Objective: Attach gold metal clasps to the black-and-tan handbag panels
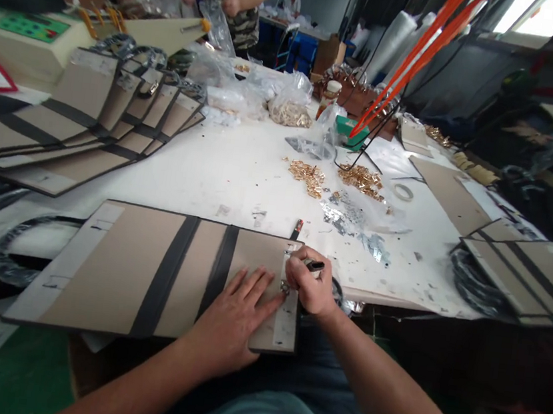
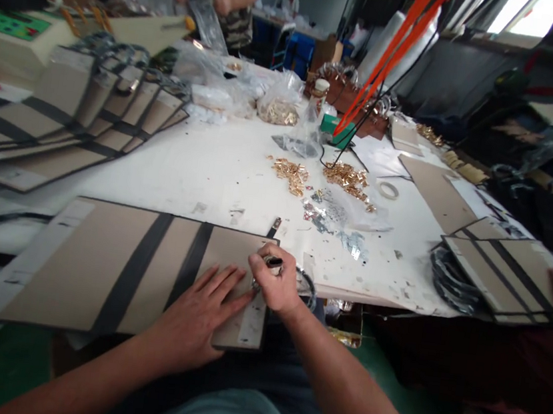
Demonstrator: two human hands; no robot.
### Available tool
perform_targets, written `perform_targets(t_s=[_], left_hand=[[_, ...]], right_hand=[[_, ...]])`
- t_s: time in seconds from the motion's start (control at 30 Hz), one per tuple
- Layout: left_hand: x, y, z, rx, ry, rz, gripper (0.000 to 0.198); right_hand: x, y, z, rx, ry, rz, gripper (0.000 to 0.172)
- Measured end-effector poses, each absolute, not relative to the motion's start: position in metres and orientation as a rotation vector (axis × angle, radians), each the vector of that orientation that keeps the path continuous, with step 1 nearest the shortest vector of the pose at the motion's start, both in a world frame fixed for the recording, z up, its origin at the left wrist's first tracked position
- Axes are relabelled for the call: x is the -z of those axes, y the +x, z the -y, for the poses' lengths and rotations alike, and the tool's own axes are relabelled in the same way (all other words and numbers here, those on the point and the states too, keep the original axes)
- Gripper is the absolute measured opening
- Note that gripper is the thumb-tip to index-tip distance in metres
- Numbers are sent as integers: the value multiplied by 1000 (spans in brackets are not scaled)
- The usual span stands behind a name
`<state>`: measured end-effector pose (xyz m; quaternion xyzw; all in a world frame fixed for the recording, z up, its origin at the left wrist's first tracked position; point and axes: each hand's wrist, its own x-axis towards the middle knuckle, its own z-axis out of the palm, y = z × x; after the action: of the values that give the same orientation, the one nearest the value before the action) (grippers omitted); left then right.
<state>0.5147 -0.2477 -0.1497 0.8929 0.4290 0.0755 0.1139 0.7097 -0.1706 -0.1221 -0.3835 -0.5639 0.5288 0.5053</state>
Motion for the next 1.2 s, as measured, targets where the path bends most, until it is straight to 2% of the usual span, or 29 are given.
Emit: perform_targets(t_s=[0.1,0.2,0.3,0.4,0.47,0.53,0.63,0.73,0.87,1.03,1.13,1.2], left_hand=[[149,517,253,-233,2652,-1284,92],[144,517,261,-252,2679,-1242,89],[128,509,269,-549,2591,-1241,82],[96,488,275,-920,2141,-1423,56],[69,469,280,-1093,1654,-1688,43],[42,450,288,-1252,1177,-1858,53],[12,428,303,-1492,734,-1731,78],[-4,414,320,-1612,514,-1520,90],[-12,405,335,-1696,394,-1410,89],[-22,409,335,-1696,321,-1347,83],[-30,417,328,-1686,269,-1330,81],[-34,422,324,-1689,259,-1326,81]], right_hand=[[116,727,184,-1192,-909,1351,40],[99,751,218,-1325,-769,1164,39],[85,767,258,-1478,-722,1229,41],[86,764,283,-1478,-897,1466,46],[89,749,286,-1354,-1021,1511,41],[87,728,279,-1217,-1021,1499,34],[62,693,260,-1132,-715,1586,43],[25,665,242,-1177,-434,1661,48],[-5,650,223,-1285,-526,1447,45],[-1,656,206,-1519,-634,1113,51],[0,663,202,-1494,-679,1052,51],[-2,665,204,-1397,-713,1095,44]])
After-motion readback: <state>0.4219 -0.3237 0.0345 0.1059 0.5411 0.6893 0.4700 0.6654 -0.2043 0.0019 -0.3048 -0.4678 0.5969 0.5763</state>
